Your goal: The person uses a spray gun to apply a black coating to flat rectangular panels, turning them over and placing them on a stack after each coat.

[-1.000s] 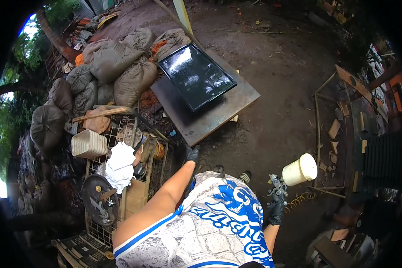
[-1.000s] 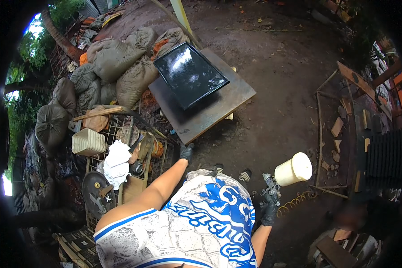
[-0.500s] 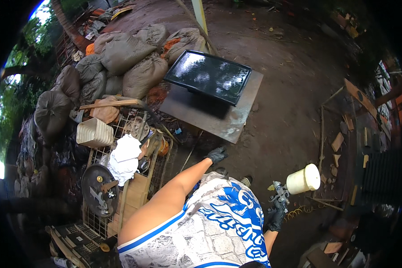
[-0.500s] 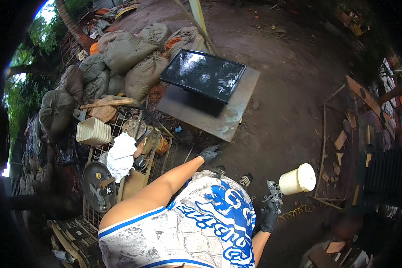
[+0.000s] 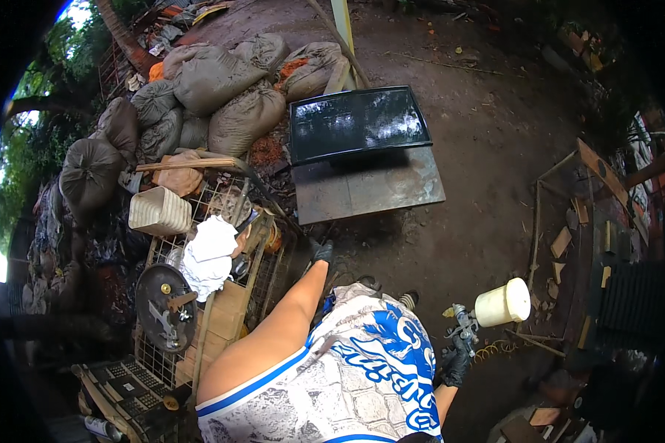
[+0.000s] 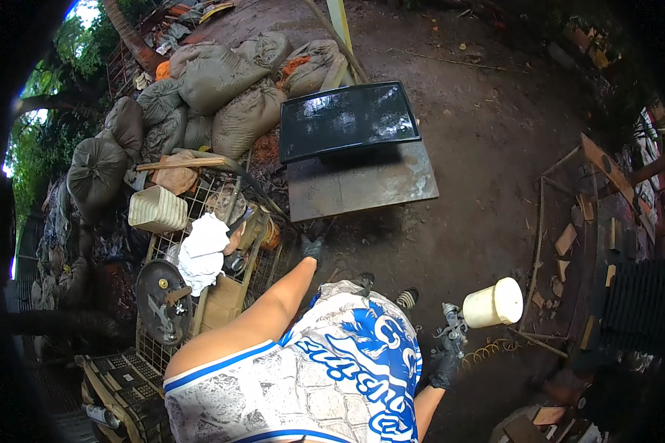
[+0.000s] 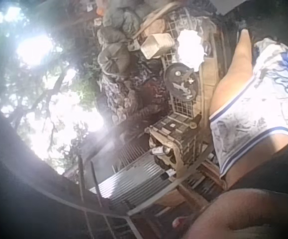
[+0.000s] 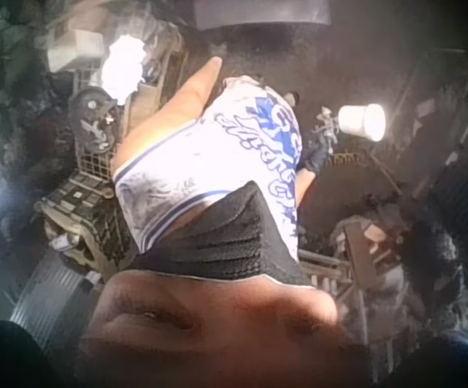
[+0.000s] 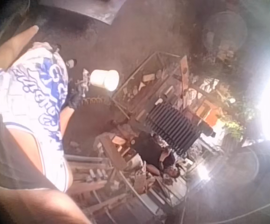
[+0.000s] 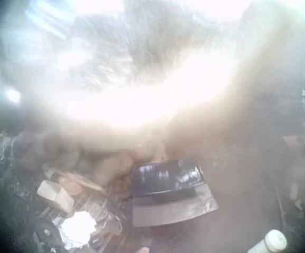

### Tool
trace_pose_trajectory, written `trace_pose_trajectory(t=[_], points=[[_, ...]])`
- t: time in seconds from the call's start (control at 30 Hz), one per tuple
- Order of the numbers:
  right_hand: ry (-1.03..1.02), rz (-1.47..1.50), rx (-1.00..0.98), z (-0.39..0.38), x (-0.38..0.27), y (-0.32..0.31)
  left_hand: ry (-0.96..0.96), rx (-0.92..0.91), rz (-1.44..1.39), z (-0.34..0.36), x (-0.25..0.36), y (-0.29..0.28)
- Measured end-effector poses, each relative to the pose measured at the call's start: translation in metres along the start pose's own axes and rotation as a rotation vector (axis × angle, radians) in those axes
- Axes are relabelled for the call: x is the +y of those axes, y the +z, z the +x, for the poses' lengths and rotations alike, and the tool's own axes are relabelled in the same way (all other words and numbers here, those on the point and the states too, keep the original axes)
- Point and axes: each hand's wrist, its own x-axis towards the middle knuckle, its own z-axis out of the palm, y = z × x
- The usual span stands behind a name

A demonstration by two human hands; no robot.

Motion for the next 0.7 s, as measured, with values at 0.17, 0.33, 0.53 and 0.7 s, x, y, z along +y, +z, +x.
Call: trace_pose_trajectory(t=[0.17, 0.33, 0.53, 0.7], points=[[-0.031, -0.027, -0.008, 0.004, 0.003, 0.0, 0.0, 0.074, 0.003, -0.03, 0.042, -0.027], [0.001, -0.009, -0.061, 0.004, 0.001, -0.004, 0.183, -0.4, -0.037, -0.078, 0.097, -0.015], [0.023, -0.005, -0.046, 0.012, 0.004, -0.001, 0.169, -0.778, -0.169, -0.107, 0.086, 0.015], [-0.028, -0.018, -0.094, 0.008, 0.0, 0.0, 0.254, -0.849, 0.107, -0.109, 0.082, 0.012]])
